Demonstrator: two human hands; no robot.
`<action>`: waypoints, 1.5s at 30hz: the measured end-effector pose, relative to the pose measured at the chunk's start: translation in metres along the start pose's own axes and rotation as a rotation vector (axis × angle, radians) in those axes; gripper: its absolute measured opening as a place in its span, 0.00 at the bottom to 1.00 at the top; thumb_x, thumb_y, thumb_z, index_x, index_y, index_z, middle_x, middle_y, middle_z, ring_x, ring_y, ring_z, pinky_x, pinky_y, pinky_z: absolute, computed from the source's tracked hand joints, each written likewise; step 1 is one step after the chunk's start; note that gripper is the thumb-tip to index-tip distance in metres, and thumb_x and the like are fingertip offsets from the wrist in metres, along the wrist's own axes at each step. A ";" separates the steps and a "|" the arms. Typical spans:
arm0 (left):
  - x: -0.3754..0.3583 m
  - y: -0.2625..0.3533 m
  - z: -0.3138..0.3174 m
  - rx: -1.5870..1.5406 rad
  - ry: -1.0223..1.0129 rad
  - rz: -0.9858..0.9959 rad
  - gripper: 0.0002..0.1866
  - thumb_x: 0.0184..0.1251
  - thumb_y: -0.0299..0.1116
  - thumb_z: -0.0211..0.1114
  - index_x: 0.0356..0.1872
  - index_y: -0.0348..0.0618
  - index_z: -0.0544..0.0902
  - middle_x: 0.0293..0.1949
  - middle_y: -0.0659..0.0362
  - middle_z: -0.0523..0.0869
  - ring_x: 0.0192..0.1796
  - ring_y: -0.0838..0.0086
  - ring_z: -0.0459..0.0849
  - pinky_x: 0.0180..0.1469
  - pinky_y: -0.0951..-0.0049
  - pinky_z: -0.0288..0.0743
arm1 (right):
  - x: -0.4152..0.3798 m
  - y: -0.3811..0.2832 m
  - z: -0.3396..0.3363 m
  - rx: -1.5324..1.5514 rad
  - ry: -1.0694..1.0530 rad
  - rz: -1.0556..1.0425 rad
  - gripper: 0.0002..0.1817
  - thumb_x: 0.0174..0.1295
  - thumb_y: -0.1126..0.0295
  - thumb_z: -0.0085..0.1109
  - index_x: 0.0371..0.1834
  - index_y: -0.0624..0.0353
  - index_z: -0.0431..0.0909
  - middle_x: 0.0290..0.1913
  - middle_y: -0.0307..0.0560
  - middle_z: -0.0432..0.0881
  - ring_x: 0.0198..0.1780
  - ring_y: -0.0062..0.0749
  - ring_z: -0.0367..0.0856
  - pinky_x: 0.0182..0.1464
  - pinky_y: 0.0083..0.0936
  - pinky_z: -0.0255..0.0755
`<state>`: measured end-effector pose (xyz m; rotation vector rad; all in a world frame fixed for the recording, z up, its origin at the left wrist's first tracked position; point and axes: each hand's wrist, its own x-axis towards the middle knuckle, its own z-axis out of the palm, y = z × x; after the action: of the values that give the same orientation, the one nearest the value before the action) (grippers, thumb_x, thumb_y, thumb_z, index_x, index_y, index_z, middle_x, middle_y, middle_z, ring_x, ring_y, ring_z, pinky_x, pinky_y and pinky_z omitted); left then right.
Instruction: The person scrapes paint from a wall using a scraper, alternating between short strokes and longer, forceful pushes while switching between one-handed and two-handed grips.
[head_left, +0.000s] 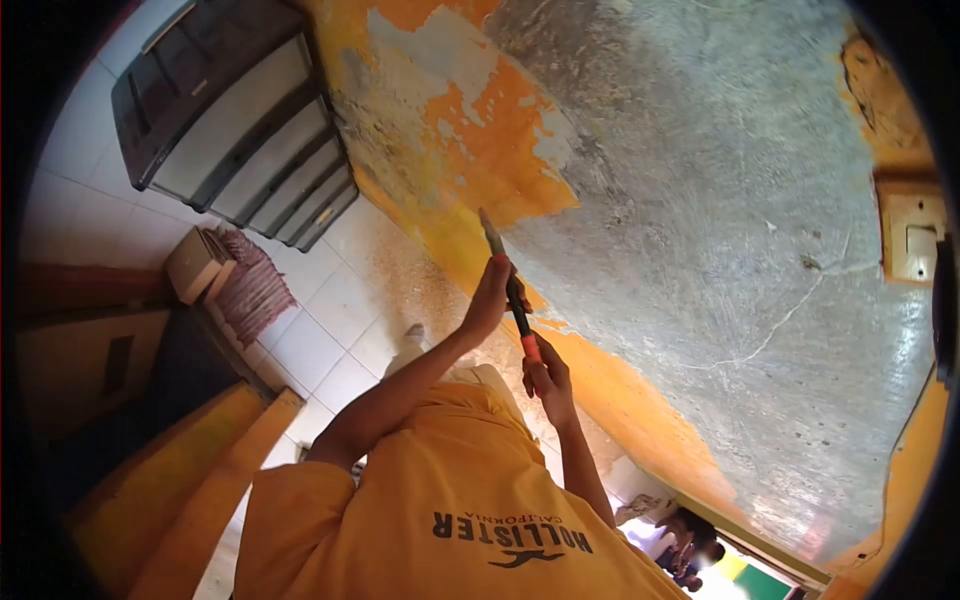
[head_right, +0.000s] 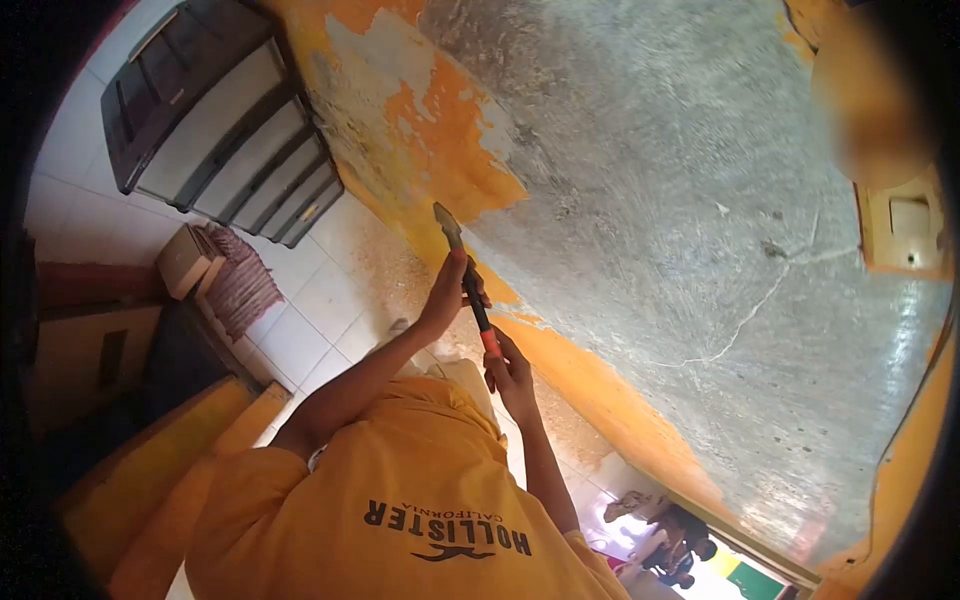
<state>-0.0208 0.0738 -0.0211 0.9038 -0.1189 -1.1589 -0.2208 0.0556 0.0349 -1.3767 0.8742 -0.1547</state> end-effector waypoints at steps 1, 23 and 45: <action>-0.008 0.009 0.009 0.039 -0.023 0.034 0.23 0.86 0.59 0.44 0.47 0.49 0.67 0.28 0.60 0.78 0.28 0.71 0.85 0.41 0.63 0.88 | -0.005 -0.004 0.002 0.041 0.005 -0.021 0.28 0.77 0.69 0.50 0.80 0.60 0.65 0.33 0.35 0.74 0.27 0.16 0.72 0.28 0.17 0.68; -0.020 0.020 0.118 0.210 0.073 0.225 0.17 0.88 0.51 0.44 0.41 0.50 0.66 0.21 0.70 0.62 0.17 0.83 0.60 0.18 0.76 0.57 | -0.070 -0.070 0.008 -0.037 0.063 -0.243 0.35 0.79 0.73 0.35 0.88 0.53 0.45 0.21 0.30 0.66 0.20 0.13 0.61 0.23 0.18 0.64; -0.030 0.037 0.124 0.269 0.168 0.117 0.19 0.87 0.53 0.44 0.36 0.52 0.66 0.16 0.68 0.60 0.14 0.80 0.62 0.17 0.74 0.59 | -0.080 -0.089 0.020 0.127 0.045 -0.236 0.32 0.83 0.66 0.36 0.88 0.48 0.47 0.18 0.27 0.62 0.17 0.11 0.58 0.20 0.16 0.61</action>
<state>-0.0706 0.0336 0.0959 1.2121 -0.1915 -0.9677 -0.2289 0.0964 0.1485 -1.3582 0.7242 -0.4165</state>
